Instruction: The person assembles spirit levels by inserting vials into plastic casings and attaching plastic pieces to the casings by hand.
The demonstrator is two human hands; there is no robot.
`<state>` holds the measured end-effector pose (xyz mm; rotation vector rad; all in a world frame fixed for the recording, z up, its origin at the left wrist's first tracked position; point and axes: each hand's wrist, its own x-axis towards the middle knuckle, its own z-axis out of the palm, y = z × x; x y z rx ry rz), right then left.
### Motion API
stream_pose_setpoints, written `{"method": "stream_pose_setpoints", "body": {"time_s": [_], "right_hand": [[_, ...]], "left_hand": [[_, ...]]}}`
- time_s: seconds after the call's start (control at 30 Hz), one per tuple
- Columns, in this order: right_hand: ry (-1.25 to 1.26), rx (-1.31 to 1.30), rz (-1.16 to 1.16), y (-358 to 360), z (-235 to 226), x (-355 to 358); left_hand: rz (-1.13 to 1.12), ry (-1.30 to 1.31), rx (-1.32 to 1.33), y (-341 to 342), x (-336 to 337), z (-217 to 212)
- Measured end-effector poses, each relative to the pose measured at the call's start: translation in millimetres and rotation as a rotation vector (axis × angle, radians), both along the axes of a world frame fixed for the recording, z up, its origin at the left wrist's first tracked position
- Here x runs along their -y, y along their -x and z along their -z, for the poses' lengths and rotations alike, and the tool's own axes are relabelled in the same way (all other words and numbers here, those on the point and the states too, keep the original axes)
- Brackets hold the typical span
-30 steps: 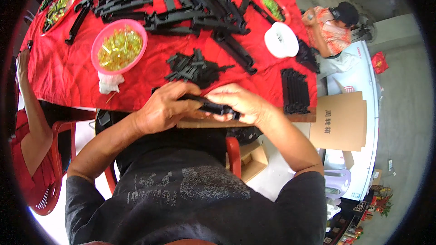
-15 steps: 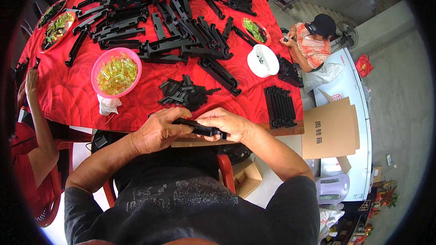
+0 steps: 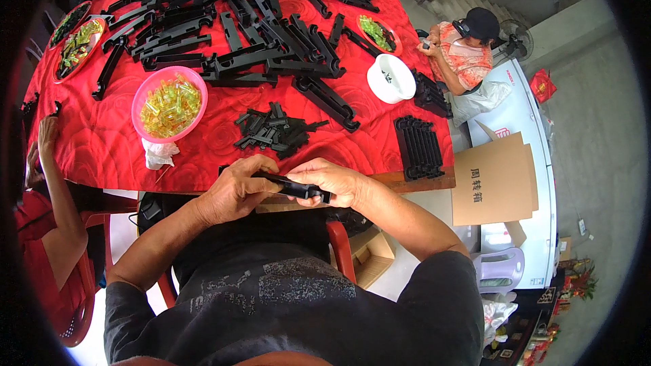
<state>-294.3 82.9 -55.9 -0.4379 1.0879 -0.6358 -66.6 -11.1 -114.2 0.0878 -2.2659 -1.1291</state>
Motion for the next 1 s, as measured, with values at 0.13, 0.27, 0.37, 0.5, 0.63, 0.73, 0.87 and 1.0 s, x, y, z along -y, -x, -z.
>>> {"method": "stream_pose_setpoints", "body": {"time_s": [0.13, 0.27, 0.37, 0.5, 0.63, 0.73, 0.87, 1.0], "right_hand": [[0.022, 0.191, -0.035, 9, 8, 1], [0.008, 0.233, -0.013, 9, 11, -5], [0.011, 0.202, -0.001, 10, 14, -4], [0.028, 0.288, 0.045, 8, 23, -8], [0.040, 0.248, 0.044, 6, 27, -12], [0.029, 0.188, 0.069, 2, 29, -16], [0.056, 0.210, 0.115, -2, 30, -22], [0.075, 0.193, 0.143, -10, 25, -27]], "left_hand": [[-0.067, 0.096, -0.102, -2, -1, -12], [-0.090, 0.102, -0.098, -2, -3, -15], [-0.083, 0.090, -0.086, -2, -1, -18], [-0.114, 0.112, -0.053, -3, -4, -21], [-0.070, 0.156, -0.039, 0, -4, -20], [-0.077, 0.143, -0.034, 0, -8, -13], [-0.103, 0.178, -0.003, -5, -12, -26], [-0.169, 0.258, -0.036, -10, -18, -25]]}}
